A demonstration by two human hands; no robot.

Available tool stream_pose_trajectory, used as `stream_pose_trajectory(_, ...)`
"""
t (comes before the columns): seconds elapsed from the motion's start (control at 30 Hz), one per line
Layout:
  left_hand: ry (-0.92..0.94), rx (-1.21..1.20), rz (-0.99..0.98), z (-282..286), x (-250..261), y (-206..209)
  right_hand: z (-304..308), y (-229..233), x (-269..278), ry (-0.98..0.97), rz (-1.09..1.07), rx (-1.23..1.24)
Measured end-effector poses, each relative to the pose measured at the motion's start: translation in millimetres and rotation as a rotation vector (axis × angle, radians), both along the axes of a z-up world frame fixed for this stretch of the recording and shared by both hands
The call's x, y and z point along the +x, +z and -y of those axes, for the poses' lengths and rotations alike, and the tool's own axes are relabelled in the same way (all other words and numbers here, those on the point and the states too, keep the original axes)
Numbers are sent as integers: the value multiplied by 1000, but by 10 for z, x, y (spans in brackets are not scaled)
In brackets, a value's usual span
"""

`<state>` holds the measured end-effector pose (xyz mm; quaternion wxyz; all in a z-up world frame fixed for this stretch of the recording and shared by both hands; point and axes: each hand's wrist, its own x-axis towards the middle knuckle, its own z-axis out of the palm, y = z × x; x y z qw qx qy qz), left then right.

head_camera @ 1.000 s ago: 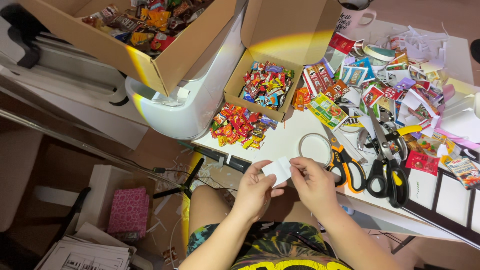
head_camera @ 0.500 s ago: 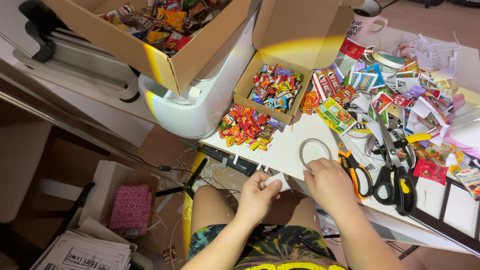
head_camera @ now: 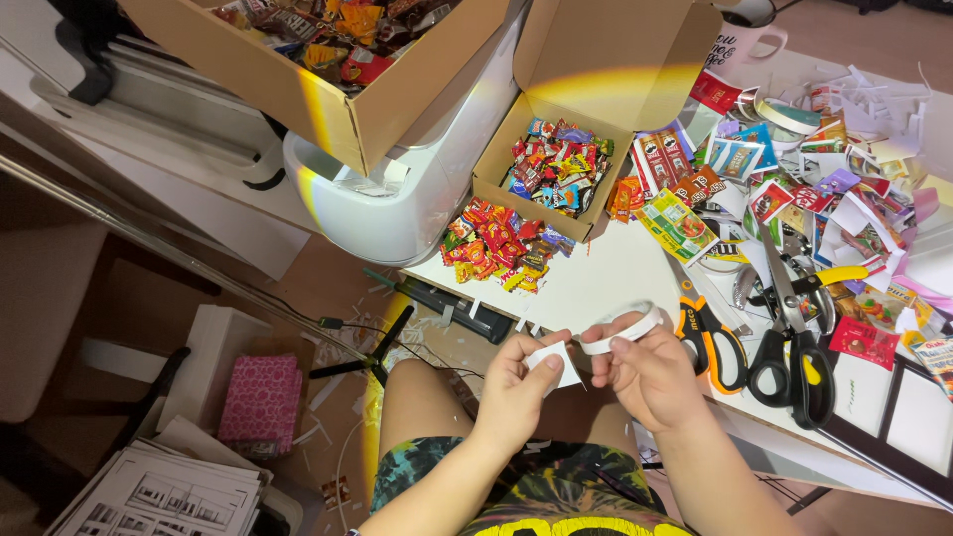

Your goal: The person trims candy wrappers with scissors and applies tape to the edges of paper cutouts while seated at a desk.

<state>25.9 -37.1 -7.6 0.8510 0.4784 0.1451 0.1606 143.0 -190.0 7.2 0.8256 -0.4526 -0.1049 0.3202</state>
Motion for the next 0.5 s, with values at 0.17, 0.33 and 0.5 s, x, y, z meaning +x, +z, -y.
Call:
stream_pose_trajectory(0.17,59,238,-7,19,-78,187,-87,79,-125,-20,251,-286)
stream_pose_trajectory(0.33,40,208,27,31,-69,155,-116,49,-186,35,446,-317)
stream_pose_trajectory(0.5,-1,47,-21,63,-56,-35,-165,35,-195,-100,960,-734)
